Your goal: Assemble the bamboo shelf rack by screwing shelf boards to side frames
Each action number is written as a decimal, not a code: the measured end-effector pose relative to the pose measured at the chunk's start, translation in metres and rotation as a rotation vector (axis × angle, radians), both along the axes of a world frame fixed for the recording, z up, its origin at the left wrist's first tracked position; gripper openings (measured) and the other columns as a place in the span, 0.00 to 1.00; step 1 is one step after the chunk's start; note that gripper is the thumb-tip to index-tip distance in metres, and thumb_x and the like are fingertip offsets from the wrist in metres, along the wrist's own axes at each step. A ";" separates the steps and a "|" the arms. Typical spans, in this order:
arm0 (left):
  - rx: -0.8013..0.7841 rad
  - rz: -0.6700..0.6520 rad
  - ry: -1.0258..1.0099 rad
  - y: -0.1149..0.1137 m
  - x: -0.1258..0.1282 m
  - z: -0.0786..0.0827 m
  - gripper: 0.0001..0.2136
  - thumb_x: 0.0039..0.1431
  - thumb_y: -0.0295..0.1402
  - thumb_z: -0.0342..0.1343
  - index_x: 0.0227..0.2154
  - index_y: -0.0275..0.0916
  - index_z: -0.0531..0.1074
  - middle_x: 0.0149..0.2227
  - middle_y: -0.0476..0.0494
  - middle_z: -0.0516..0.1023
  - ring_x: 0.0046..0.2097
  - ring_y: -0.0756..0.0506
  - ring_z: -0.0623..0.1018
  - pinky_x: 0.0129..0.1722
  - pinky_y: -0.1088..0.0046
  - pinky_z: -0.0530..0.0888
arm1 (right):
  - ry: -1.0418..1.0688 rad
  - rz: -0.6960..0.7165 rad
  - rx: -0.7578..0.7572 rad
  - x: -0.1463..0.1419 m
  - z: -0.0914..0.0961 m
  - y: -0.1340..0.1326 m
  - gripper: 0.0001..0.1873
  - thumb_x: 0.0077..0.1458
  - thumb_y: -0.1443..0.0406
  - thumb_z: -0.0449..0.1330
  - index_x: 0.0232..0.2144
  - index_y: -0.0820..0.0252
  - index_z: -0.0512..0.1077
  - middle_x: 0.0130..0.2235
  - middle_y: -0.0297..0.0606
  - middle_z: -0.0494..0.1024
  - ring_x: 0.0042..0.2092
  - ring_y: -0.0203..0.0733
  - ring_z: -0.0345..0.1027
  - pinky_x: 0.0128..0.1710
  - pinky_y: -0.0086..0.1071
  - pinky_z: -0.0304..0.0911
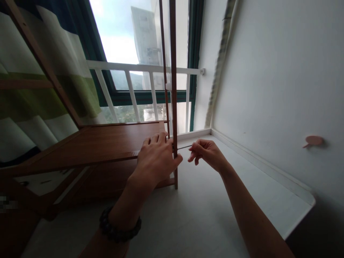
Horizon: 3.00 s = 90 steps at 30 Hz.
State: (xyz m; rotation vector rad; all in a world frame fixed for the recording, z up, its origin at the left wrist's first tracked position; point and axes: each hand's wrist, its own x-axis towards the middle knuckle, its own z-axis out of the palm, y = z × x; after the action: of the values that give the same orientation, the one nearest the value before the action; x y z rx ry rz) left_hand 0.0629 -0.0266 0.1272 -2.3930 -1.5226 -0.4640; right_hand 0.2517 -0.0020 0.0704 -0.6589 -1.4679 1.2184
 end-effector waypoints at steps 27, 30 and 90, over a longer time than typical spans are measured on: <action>-0.003 -0.003 0.011 0.001 0.002 -0.001 0.17 0.55 0.43 0.46 0.41 0.39 0.70 0.45 0.41 0.71 0.46 0.39 0.69 0.46 0.60 0.66 | 0.057 0.022 0.007 -0.001 0.006 -0.006 0.13 0.50 0.58 0.62 0.31 0.65 0.75 0.26 0.38 0.79 0.25 0.36 0.74 0.23 0.27 0.69; 0.006 -0.001 0.021 0.001 0.002 -0.001 0.17 0.55 0.43 0.46 0.40 0.39 0.70 0.45 0.41 0.71 0.46 0.39 0.69 0.46 0.60 0.66 | 0.070 0.004 -0.105 -0.007 0.012 -0.010 0.18 0.50 0.54 0.60 0.27 0.66 0.74 0.19 0.34 0.75 0.17 0.31 0.67 0.15 0.23 0.63; 0.019 -0.021 0.029 0.000 0.002 0.000 0.17 0.56 0.42 0.45 0.42 0.38 0.71 0.45 0.40 0.72 0.47 0.38 0.68 0.45 0.59 0.66 | 0.383 0.094 -0.268 -0.019 0.007 -0.005 0.11 0.49 0.60 0.64 0.30 0.61 0.70 0.19 0.28 0.71 0.29 0.32 0.73 0.17 0.16 0.59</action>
State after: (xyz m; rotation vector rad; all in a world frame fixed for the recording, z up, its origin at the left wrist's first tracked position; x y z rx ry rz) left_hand 0.0650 -0.0266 0.1270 -2.3934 -1.4757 -0.4441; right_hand 0.2331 -0.0068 0.0771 -0.5012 -1.0365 1.5355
